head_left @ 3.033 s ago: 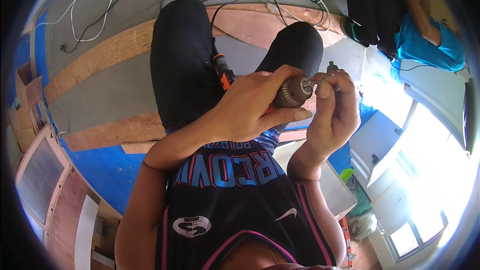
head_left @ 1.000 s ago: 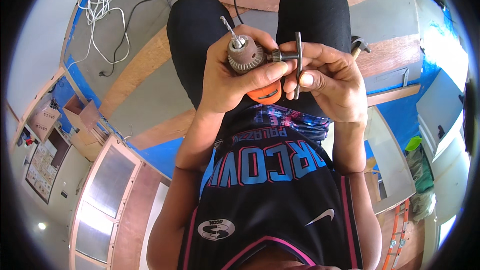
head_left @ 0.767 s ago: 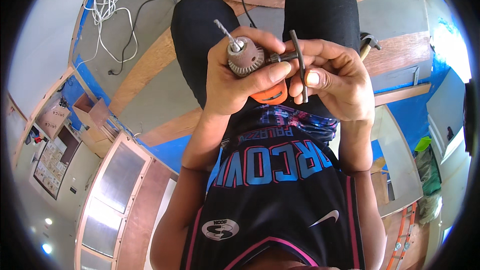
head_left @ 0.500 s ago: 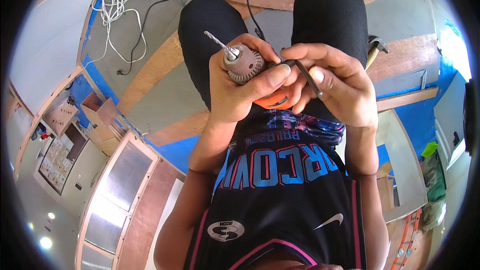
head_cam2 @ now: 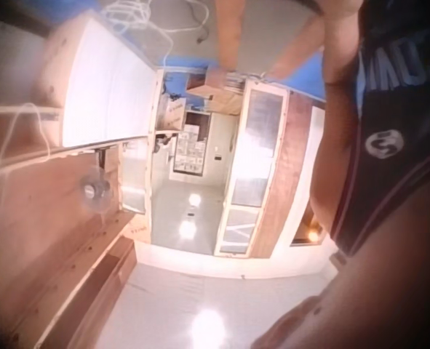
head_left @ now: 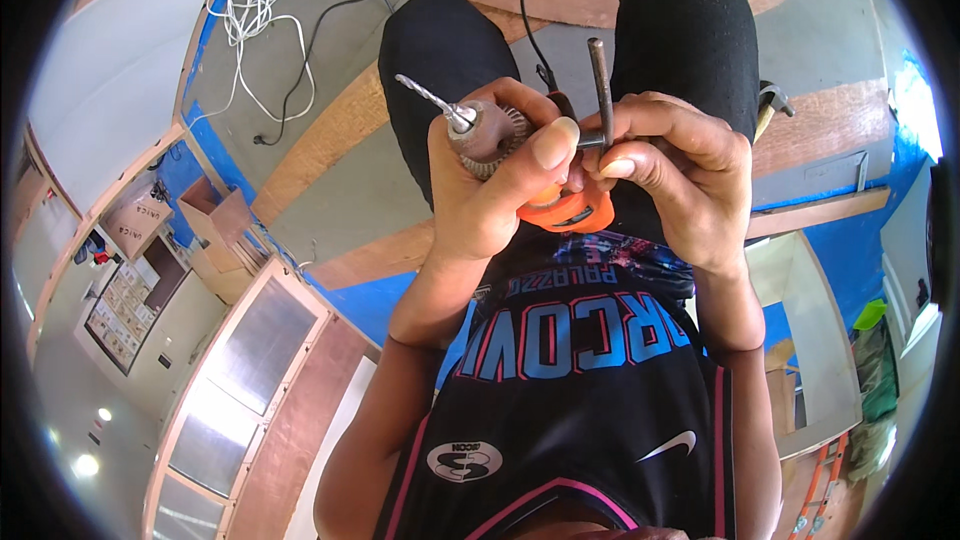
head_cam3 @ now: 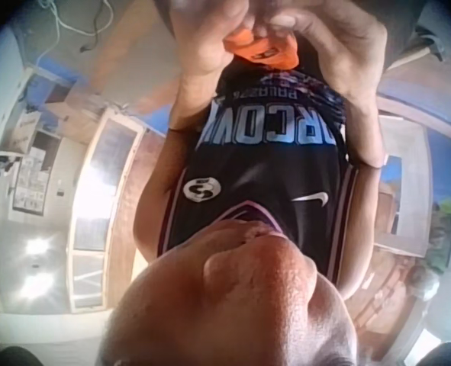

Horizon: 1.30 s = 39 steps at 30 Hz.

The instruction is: The person sits on the floor and uses a chuck key to adjust the drill bit in a power drill, then stands and uses the drill to make holes in wooden cabinetry.

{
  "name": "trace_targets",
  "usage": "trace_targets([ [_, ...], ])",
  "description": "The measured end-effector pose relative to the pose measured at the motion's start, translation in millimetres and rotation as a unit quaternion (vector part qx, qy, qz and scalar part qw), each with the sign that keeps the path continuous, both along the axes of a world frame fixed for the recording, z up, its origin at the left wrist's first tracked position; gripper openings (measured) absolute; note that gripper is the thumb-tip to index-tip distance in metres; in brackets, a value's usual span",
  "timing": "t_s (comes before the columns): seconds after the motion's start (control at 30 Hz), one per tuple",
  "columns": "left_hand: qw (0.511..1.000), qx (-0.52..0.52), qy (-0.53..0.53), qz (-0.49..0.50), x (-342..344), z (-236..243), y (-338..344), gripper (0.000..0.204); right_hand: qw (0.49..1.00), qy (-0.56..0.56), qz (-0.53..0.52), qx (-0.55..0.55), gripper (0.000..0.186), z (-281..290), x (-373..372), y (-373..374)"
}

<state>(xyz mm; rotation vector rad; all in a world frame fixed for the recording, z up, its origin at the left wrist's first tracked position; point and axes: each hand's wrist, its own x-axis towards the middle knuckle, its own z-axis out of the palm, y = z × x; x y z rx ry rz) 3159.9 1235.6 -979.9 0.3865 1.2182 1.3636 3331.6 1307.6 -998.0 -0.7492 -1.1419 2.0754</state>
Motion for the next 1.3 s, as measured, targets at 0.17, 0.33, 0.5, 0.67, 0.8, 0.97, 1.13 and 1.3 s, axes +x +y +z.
trace_targets([
  [0.17, 1.000, 0.025, -0.001, 0.004, -1.5, -2.9, -0.2, 0.027, 0.999, 0.012, -0.009, 0.047, 0.016, -2.7, -3.9, 0.6],
  [0.33, 0.997, 0.041, 0.060, 0.027, -2.5, 1.3, 0.9, 0.025, 0.992, 0.041, 0.017, -0.119, 0.021, 3.1, -5.0, -0.6],
  [0.5, 0.999, 0.004, 0.020, 0.037, 1.0, 10.9, 7.2, 0.025, 0.986, 0.058, 0.018, -0.155, 0.023, 10.5, -5.6, -1.1],
  [0.67, 1.000, 0.003, 0.004, 0.026, 0.2, 12.8, 6.7, 0.026, 0.983, 0.067, 0.031, -0.167, 0.024, 11.0, -3.7, 1.7],
  [0.8, 0.999, 0.008, -0.016, 0.039, 1.3, 13.3, 7.5, 0.026, 0.976, 0.087, 0.034, -0.197, 0.025, 10.7, -6.4, 3.5],
  [0.97, 0.999, -0.003, 0.033, 0.030, -4.1, 9.0, 1.1, 0.027, 0.962, 0.124, 0.046, -0.237, 0.026, 8.4, -6.1, 7.1],
  [1.13, 0.997, 0.050, 0.028, 0.057, 4.8, 11.8, -7.0, 0.029, 0.978, 0.069, 0.058, -0.189, 0.022, 9.0, -7.2, 7.5],
  [1.3, 0.998, 0.034, 0.006, 0.051, 9.6, 23.0, -9.3, 0.034, 0.994, 0.077, 0.049, -0.062, 0.018, 4.0, -5.5, 12.9],
])
